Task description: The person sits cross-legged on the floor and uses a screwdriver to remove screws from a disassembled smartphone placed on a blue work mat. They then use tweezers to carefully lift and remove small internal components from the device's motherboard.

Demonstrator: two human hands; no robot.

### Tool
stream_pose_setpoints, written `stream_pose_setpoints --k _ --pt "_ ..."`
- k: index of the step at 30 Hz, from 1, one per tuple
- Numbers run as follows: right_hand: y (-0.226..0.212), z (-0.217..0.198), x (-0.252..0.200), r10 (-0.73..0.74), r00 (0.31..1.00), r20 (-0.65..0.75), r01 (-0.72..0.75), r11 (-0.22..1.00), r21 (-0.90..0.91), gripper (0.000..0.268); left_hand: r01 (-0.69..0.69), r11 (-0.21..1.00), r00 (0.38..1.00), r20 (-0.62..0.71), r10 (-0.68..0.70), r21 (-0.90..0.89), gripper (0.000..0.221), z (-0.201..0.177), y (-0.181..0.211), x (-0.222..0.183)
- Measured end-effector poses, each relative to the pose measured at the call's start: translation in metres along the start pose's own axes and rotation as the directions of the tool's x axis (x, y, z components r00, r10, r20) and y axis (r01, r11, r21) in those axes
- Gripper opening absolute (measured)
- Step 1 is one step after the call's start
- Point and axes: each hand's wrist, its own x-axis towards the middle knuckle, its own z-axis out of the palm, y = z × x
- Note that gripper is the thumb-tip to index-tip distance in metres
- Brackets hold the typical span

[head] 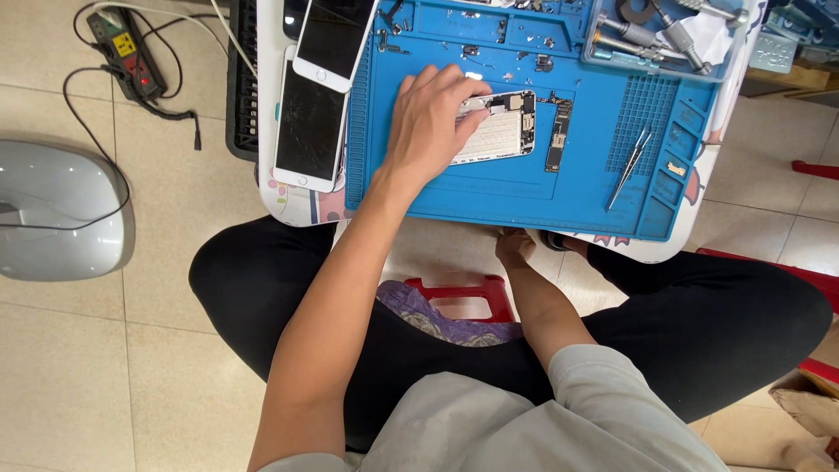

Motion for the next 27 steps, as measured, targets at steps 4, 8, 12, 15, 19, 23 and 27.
stream_pose_setpoints --k 4,8,12,15,19,23,27 --pt "0.006 -0.038 -0.014 -0.052 0.989 0.139 0.067 0.991 -0.112 0.079 0.01 1.0 1.0 0.024 -0.01 0.015 0.024 0.001 0.0 0.0" --pt "0.006 -0.085 -0.035 -0.006 0.962 0.271 0.018 0.999 -0.045 0.075 0.014 1.0 1.0 0.023 -0.014 0.015 0.023 0.001 0.001 0.001" --pt "0.001 -0.085 -0.026 -0.04 0.965 0.258 0.043 0.999 -0.007 0.073 0.015 1.0 1.0 0.017 -0.015 0.013 0.023 0.002 -0.001 0.0" --pt "-0.004 -0.079 -0.016 -0.068 0.968 0.243 0.057 0.997 0.052 0.07 0.015 1.0 1.0 0.025 -0.015 0.009 0.023 0.002 -0.001 0.0" --pt "-0.01 -0.064 -0.002 -0.107 0.97 0.217 0.077 0.987 0.14 0.067 0.01 1.0 1.0 0.024 -0.011 0.015 0.022 0.002 -0.001 0.001" --pt "-0.009 -0.042 0.008 -0.134 0.971 0.198 0.09 0.972 0.218 0.064 0.004 1.0 1.0 0.017 -0.004 0.022 0.023 0.002 -0.001 0.0" --pt "0.003 -0.013 0.009 -0.16 0.967 0.2 0.107 0.961 0.254 0.062 0.006 1.0 1.0 -0.006 -0.005 0.02 0.022 0.007 -0.002 -0.002"
